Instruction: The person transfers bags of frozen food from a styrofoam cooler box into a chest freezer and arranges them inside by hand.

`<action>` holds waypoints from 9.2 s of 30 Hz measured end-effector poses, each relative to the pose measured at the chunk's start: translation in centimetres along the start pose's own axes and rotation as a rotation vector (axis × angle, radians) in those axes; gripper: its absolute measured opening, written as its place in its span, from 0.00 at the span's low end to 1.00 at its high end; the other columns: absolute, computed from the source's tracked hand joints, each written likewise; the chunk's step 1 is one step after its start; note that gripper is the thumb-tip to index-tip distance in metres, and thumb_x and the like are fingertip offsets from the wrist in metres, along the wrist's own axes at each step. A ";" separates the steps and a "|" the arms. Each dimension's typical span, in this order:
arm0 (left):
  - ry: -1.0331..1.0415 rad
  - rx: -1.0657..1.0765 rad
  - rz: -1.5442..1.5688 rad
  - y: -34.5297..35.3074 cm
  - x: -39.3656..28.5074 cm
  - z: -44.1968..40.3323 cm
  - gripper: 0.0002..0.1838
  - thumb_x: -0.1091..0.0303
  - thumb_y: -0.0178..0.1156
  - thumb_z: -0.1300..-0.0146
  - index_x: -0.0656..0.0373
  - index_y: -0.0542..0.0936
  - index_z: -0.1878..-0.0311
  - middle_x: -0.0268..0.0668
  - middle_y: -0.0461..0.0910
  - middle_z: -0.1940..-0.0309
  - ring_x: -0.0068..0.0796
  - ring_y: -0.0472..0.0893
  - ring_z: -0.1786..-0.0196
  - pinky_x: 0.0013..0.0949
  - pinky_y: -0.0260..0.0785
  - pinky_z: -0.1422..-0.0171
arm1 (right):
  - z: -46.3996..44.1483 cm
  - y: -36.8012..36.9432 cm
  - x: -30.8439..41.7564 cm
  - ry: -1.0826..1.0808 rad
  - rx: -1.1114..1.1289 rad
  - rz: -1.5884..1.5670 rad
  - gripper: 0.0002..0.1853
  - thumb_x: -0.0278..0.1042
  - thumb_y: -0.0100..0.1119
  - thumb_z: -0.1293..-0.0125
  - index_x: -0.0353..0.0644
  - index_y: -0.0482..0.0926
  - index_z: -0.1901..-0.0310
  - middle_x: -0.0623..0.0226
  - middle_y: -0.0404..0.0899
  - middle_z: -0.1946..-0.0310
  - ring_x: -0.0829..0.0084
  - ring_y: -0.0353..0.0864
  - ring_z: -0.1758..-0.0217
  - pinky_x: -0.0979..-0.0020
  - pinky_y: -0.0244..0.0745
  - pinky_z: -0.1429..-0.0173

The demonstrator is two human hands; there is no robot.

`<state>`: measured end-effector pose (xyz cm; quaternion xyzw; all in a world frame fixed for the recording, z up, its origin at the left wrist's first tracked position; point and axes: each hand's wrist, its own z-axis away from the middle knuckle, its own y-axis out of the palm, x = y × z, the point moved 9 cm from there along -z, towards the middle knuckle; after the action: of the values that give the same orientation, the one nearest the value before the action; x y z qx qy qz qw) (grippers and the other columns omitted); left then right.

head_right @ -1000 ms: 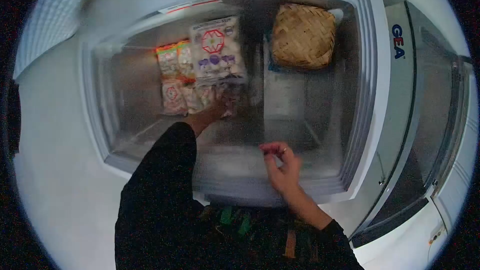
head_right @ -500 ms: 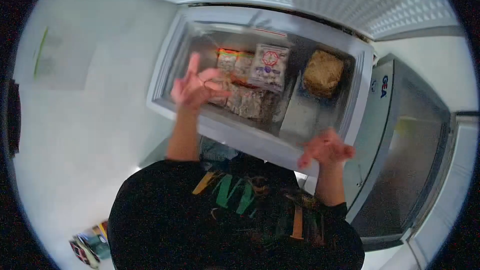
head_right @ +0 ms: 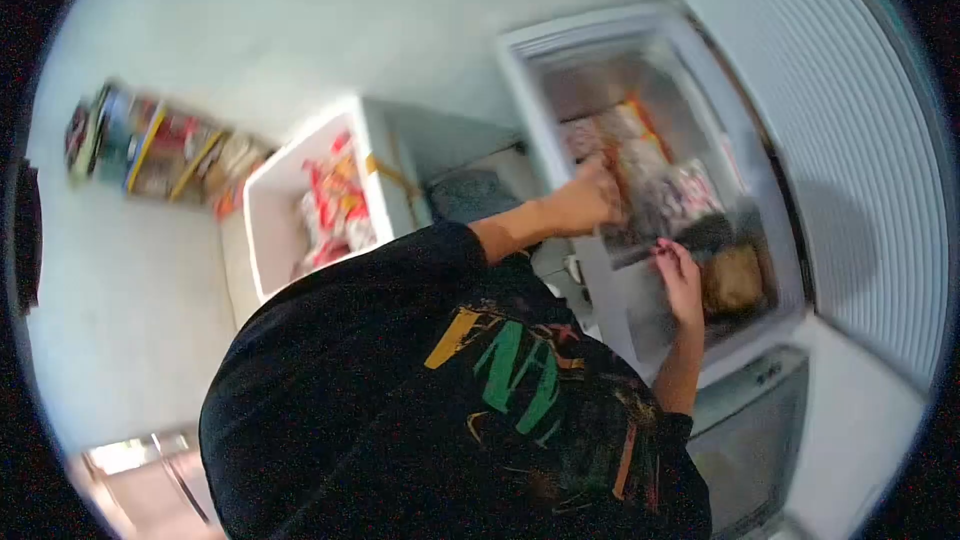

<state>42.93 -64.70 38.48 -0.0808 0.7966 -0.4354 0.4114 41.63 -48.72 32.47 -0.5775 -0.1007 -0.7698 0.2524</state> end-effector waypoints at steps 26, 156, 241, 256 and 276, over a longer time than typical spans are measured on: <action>-1.709 -1.138 0.007 -9.6 13.0 63.5 0.31 0.63 0.63 0.57 0.63 0.66 0.48 0.49 0.76 0.59 0.42 0.76 0.55 0.36 0.67 0.50 | -10.9 27.3 4.5 -0.383 0.310 0.683 0.14 0.31 0.56 0.48 0.41 0.74 0.58 0.57 0.78 0.68 0.63 0.79 0.63 0.68 0.71 0.62; -1.306 -2.040 0.533 -11.6 9.3 68.4 0.27 0.55 0.67 0.54 0.71 0.74 0.60 0.42 0.77 0.64 0.28 0.76 0.63 0.29 0.68 0.57 | -13.0 66.3 7.6 -0.394 0.779 0.263 0.18 0.36 0.68 0.63 0.36 0.77 0.69 0.62 0.79 0.75 0.72 0.78 0.73 0.70 0.72 0.65; -1.258 -1.587 1.177 -8.5 11.8 68.6 0.20 0.62 0.54 0.40 0.62 0.67 0.48 0.37 0.72 0.53 0.28 0.74 0.53 0.31 0.67 0.49 | -12.7 60.1 4.2 0.336 0.753 0.451 0.37 0.49 0.68 0.69 0.29 0.73 0.58 0.47 0.75 0.59 0.60 0.75 0.55 0.69 0.70 0.50; -0.969 -0.503 0.521 -13.2 21.3 7.1 0.34 0.48 0.60 0.48 0.69 0.68 0.49 0.45 0.73 0.56 0.30 0.74 0.55 0.29 0.68 0.54 | -13.6 9.8 7.5 -0.174 -0.359 -0.384 0.27 0.44 0.71 0.60 0.34 0.75 0.61 0.63 0.78 0.67 0.72 0.77 0.64 0.73 0.73 0.59; -0.894 0.064 0.644 6.5 18.4 -16.5 0.48 0.37 0.60 0.55 0.68 0.59 0.41 0.54 0.68 0.51 0.43 0.73 0.53 0.42 0.66 0.50 | -10.7 -10.6 -10.8 0.173 -0.684 -0.726 0.25 0.35 0.70 0.57 0.31 0.73 0.59 0.59 0.77 0.64 0.71 0.77 0.64 0.70 0.73 0.61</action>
<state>20.48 -59.32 27.40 0.0025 0.5152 -0.2351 0.8242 29.57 -41.52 20.39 -0.4891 -0.0158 -0.8417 -0.2281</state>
